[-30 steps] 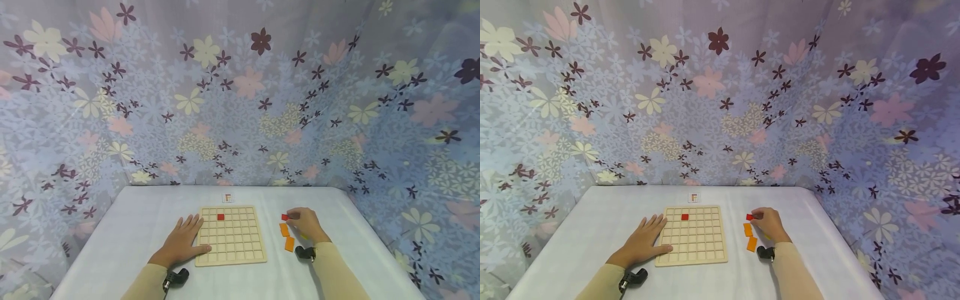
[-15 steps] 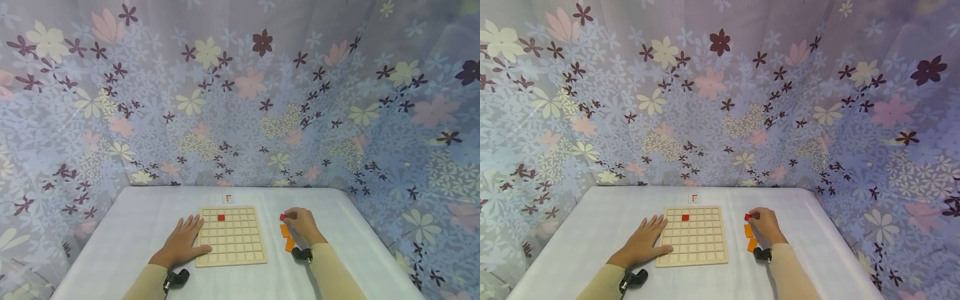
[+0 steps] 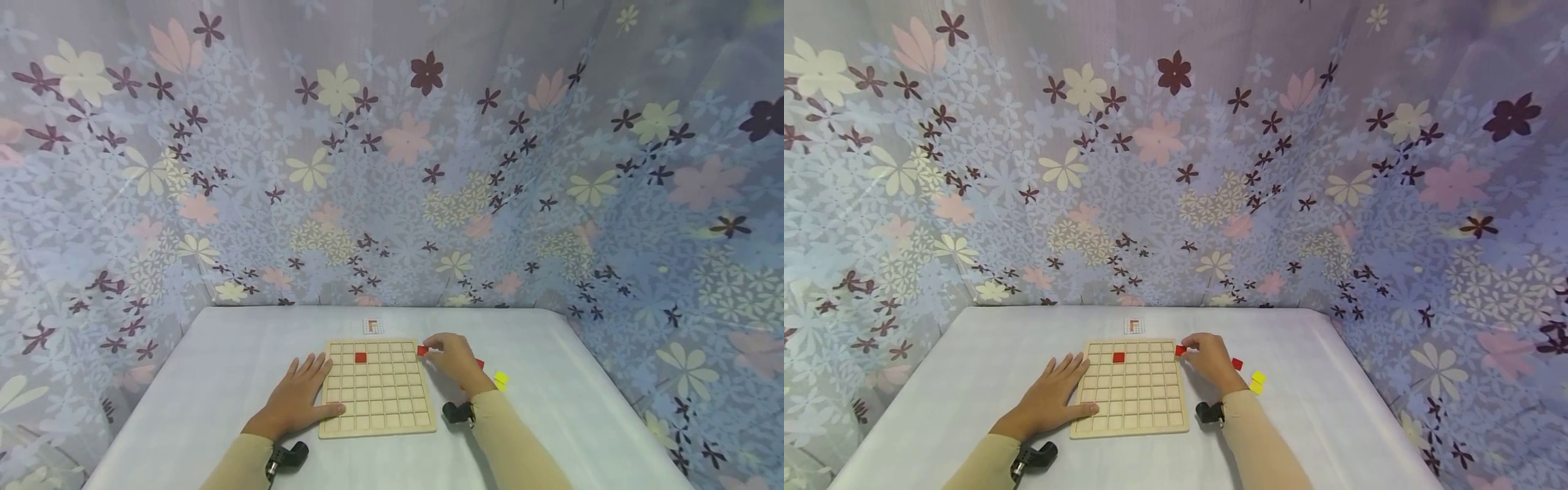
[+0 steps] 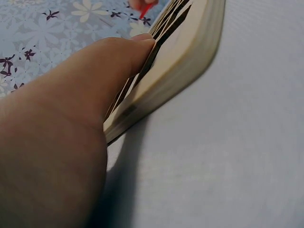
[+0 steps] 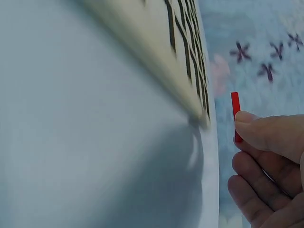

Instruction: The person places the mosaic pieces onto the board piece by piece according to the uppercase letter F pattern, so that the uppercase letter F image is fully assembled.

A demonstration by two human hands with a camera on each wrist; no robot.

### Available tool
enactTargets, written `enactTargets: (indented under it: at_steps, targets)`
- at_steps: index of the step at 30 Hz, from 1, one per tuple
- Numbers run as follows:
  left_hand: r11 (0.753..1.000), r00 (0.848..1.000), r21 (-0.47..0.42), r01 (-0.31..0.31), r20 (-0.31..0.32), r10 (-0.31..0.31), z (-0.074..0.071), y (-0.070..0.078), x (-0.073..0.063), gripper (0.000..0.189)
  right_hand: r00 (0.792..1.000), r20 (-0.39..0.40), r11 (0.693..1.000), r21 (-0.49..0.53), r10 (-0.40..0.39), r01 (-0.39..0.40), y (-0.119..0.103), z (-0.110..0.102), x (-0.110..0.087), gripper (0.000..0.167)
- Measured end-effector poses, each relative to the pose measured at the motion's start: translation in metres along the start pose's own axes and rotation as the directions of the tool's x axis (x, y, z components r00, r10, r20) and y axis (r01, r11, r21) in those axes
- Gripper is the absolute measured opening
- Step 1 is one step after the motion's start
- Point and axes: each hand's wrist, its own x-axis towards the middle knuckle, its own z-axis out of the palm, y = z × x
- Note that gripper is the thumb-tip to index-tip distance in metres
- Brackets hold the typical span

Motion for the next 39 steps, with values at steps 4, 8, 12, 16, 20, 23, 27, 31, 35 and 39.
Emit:
enactTargets:
  at_steps: [4, 8, 12, 16, 20, 23, 27, 31, 35, 39]
  targets:
    - [1.0, 1.0, -0.003, -0.004, 0.001, 0.004, 0.001, 0.001, -0.001, 0.111, 0.997, 0.058, 0.998, 0.043, -0.054, 0.051, -0.015, 0.02, 0.005, 0.021]
    - [1.0, 1.0, 0.003, -0.01, 0.002, 0.01, 0.0, 0.002, -0.001, 0.111, 0.987, 0.125, 0.992, 0.09, -0.097, 0.086, -0.029, 0.037, 0.011, 0.023]
    - [1.0, 1.0, 0.008, -0.012, 0.001, 0.012, -0.001, 0.004, -0.001, 0.11, 0.976, 0.168, 0.988, 0.082, -0.141, 0.129, -0.044, 0.05, 0.016, 0.022]
    - [1.0, 1.0, 0.012, -0.015, 0.005, 0.015, -0.001, 0.004, 0.001, 0.11, 0.97, 0.184, 0.987, 0.056, -0.16, 0.152, -0.054, 0.06, 0.02, 0.021]
    - [1.0, 1.0, 0.021, -0.019, 0.016, 0.018, 0.0, 0.004, 0.002, 0.111, 0.972, 0.182, 0.989, 0.039, -0.146, 0.141, -0.06, 0.066, 0.022, 0.02]
    - [0.999, 1.0, 0.032, -0.015, 0.015, 0.014, 0.001, 0.003, 0.002, 0.112, 0.975, 0.176, 0.991, 0.016, -0.136, 0.135, -0.061, 0.069, 0.025, 0.019]
    - [0.999, 1.0, 0.048, -0.007, 0.009, 0.006, 0.003, 0.0, 0.004, 0.113, 0.975, 0.172, 0.99, 0.0, -0.138, 0.14, -0.062, 0.071, 0.028, 0.02]
    - [0.998, 1.0, 0.059, -0.003, 0.01, 0.002, 0.005, -0.002, 0.006, 0.114, 0.975, 0.181, 0.992, 0.011, -0.126, 0.126, -0.062, 0.071, 0.028, 0.021]
    - [0.999, 1.0, 0.051, 0.0, 0.009, 0.0, 0.005, -0.003, 0.005, 0.114, 0.974, 0.19, 0.993, 0.021, -0.122, 0.12, -0.061, 0.069, 0.027, 0.024]
    - [0.999, 1.0, 0.051, 0.006, 0.006, -0.006, 0.005, -0.005, 0.004, 0.114, 0.977, 0.173, 0.992, 0.033, -0.123, 0.119, -0.057, 0.06, 0.022, 0.026]
